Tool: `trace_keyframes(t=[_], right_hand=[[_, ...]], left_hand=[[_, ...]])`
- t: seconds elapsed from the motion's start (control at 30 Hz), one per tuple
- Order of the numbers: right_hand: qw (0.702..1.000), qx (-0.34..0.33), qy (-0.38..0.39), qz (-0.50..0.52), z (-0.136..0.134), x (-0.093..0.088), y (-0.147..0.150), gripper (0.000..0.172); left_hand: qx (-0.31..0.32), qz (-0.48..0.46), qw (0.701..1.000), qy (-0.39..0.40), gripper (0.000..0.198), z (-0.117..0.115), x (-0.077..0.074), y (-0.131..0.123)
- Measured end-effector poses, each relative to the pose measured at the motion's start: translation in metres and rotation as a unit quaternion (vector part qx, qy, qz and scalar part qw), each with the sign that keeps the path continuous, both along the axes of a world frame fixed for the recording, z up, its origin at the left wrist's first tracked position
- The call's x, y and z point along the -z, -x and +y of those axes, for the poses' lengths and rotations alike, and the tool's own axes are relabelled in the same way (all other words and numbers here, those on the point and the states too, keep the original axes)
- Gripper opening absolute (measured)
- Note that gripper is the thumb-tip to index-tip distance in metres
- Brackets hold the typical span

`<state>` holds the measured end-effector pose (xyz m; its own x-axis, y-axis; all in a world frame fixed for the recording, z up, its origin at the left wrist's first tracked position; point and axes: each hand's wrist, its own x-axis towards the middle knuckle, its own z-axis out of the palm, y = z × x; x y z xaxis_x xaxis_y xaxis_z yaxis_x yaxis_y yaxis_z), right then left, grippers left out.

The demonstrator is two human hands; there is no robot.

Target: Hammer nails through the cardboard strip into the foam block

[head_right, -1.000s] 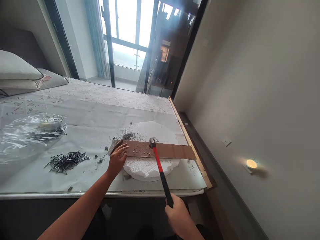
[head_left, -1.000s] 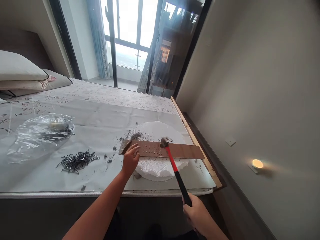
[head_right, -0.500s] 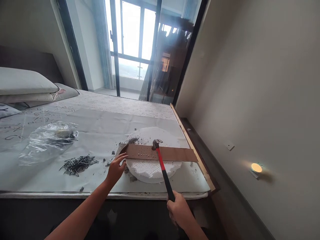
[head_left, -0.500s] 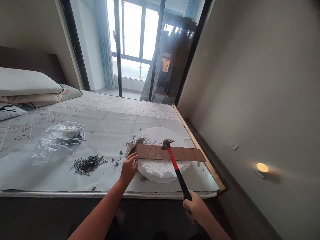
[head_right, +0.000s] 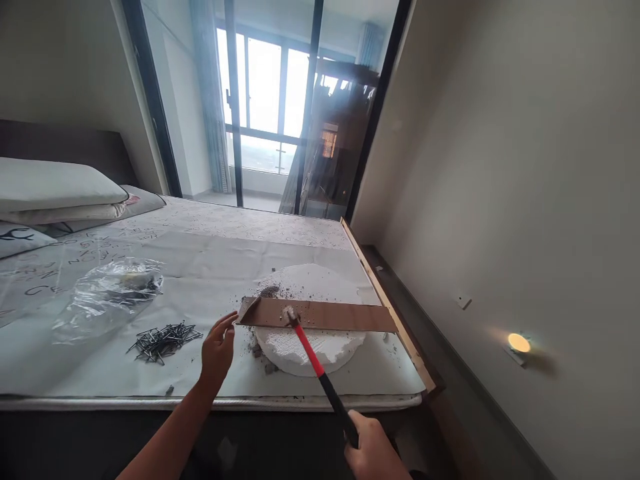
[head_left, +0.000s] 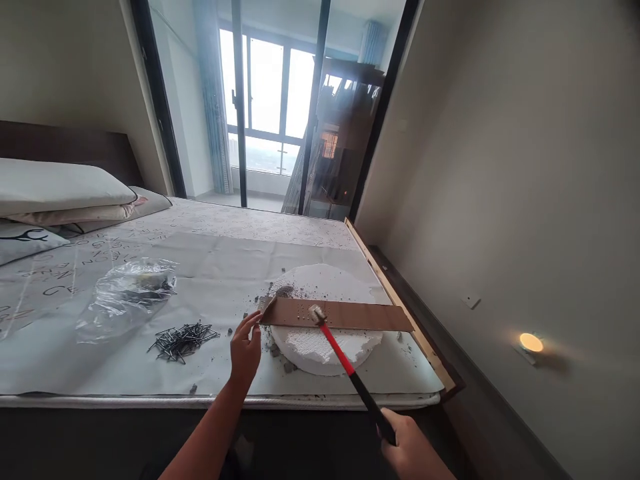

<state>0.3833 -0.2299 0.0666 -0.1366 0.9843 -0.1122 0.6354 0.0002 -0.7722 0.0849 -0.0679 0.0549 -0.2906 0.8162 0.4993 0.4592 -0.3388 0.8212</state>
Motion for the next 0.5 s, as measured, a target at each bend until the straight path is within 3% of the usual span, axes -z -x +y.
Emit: trace_keyframes(t=[0.1, 0.17, 0.23, 0.37, 0.5], right_hand=[[0.986, -0.067, -0.014, -0.15, 0.007, 0.015, 0.01, 0.014], [0.951, -0.111, -0.04, -0.285, 0.023, 0.031, 0.025, 0.022], [0.94, -0.13, -0.049, -0.312, 0.044, 0.047, 0.043, 0.026], [0.926, -0.169, -0.071, -0.33, 0.082, 0.066, 0.073, 0.026], [0.919, -0.184, -0.086, -0.339, 0.1, 0.077, 0.084, 0.026]], left_hand=[[-0.075, -0.045, 0.996, -0.025, 0.032, -0.002, -0.017, 0.015], [-0.1, -0.037, 0.994, -0.039, 0.032, -0.003, -0.023, 0.021], [-0.097, -0.005, 0.994, -0.053, 0.031, -0.005, -0.023, 0.022], [-0.016, 0.119, 0.991, -0.065, 0.029, -0.004, -0.004, 0.015], [0.063, 0.237, 0.968, -0.05, 0.033, 0.01, 0.022, 0.007]])
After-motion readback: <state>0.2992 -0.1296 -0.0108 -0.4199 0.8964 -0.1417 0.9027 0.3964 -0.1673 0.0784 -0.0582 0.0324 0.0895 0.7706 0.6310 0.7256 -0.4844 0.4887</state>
